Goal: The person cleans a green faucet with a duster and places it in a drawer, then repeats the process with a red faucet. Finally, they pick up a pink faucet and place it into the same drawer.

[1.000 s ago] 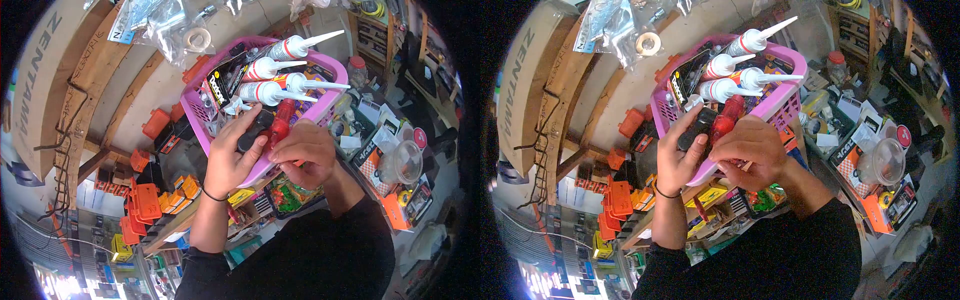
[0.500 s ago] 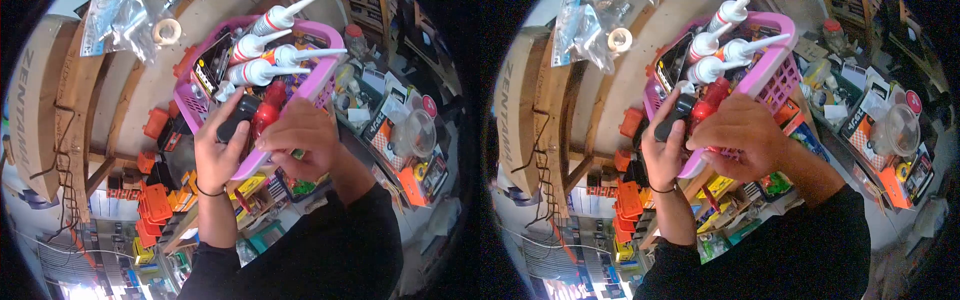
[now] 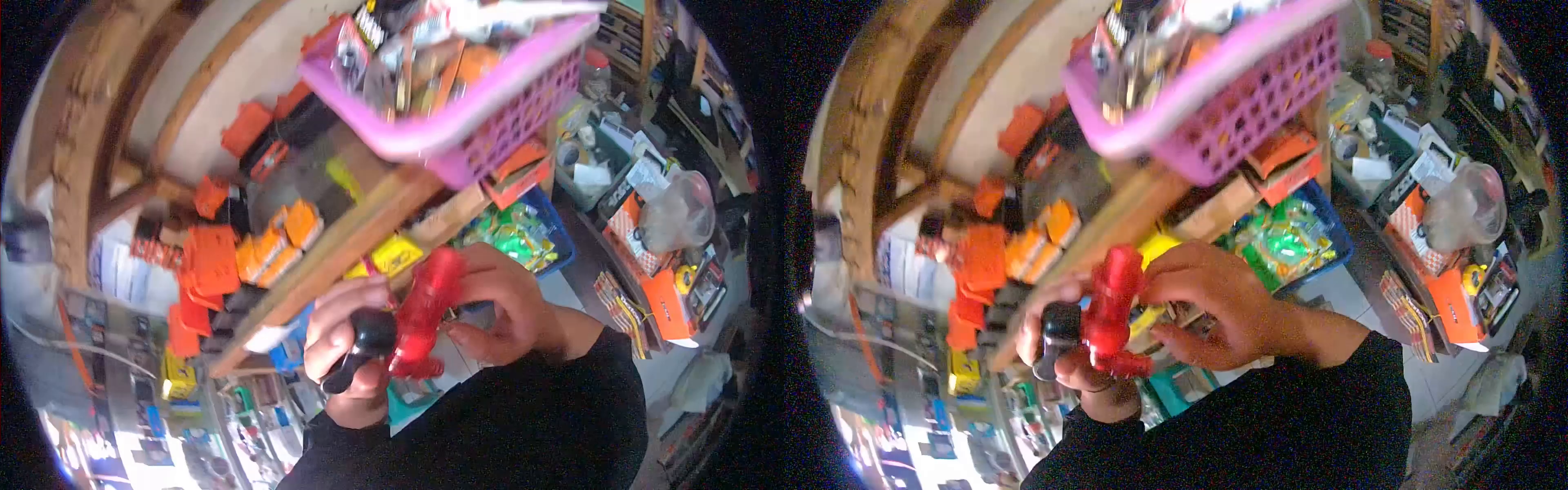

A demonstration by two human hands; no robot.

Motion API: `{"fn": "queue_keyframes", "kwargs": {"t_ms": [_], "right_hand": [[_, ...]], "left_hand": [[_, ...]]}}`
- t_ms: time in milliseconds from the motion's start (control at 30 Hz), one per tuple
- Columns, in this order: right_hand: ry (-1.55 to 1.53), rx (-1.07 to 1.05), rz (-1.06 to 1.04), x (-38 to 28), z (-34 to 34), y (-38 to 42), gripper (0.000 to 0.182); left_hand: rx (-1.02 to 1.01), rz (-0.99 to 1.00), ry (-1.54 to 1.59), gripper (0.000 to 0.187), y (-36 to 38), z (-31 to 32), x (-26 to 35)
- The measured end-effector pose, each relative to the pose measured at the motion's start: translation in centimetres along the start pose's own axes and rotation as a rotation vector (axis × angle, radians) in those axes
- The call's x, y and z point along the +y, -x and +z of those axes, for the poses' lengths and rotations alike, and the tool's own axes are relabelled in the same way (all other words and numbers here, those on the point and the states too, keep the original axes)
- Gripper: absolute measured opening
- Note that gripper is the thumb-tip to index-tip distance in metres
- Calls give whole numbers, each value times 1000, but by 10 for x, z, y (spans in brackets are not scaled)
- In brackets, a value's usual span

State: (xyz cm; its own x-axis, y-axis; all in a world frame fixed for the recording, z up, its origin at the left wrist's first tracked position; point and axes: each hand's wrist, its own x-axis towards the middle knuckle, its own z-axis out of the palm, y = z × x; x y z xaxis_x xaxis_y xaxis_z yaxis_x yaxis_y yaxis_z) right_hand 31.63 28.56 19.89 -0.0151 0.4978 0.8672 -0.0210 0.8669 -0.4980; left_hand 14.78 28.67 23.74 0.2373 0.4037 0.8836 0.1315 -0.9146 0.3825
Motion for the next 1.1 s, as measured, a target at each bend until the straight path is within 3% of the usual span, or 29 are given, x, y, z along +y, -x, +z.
{"fn": "queue_keyframes", "kwargs": {"t_ms": [100,167,200,267,300,367,400,500,567,633,667,833,900,967,1100], "right_hand": [[22,-59,84,31,39,95,29],[87,41,470,51,78,165,26],[98,-30,476,59,89,189,26],[-429,96,1313,70,106,216,27],[-498,35,1517,77,109,213,41],[-501,8,1592,90,114,184,49],[-515,-46,1566,97,120,163,52],[-710,-181,1510,138,136,117,52],[-731,-67,1494,154,156,92,38],[-880,-105,1307,182,168,84,29],[-914,-109,1326,189,174,82,22],[-747,-106,1309,106,177,155,18],[-649,-14,1549,70,166,202,18],[-736,-63,1708,53,154,239,8],[-857,-21,1786,31,137,282,21]], "left_hand": [[118,-136,207,40,123,-25,1],[104,-220,241,34,209,-44,-3],[98,-399,206,32,247,-52,6],[188,-792,170,32,314,-66,36],[238,-1007,205,32,335,-72,55],[685,-1224,586,32,343,-78,92],[762,-1245,814,34,363,-88,99],[808,-1182,830,43,415,-103,106],[795,-1167,881,48,420,-119,109],[897,-1180,814,49,421,-128,114],[909,-1109,832,50,428,-132,117],[1105,-1026,1056,50,445,-138,125],[1082,-981,1265,60,448,-139,123],[1063,-997,1304,65,451,-138,120],[1037,-1099,1419,62,449,-130,113]]}}
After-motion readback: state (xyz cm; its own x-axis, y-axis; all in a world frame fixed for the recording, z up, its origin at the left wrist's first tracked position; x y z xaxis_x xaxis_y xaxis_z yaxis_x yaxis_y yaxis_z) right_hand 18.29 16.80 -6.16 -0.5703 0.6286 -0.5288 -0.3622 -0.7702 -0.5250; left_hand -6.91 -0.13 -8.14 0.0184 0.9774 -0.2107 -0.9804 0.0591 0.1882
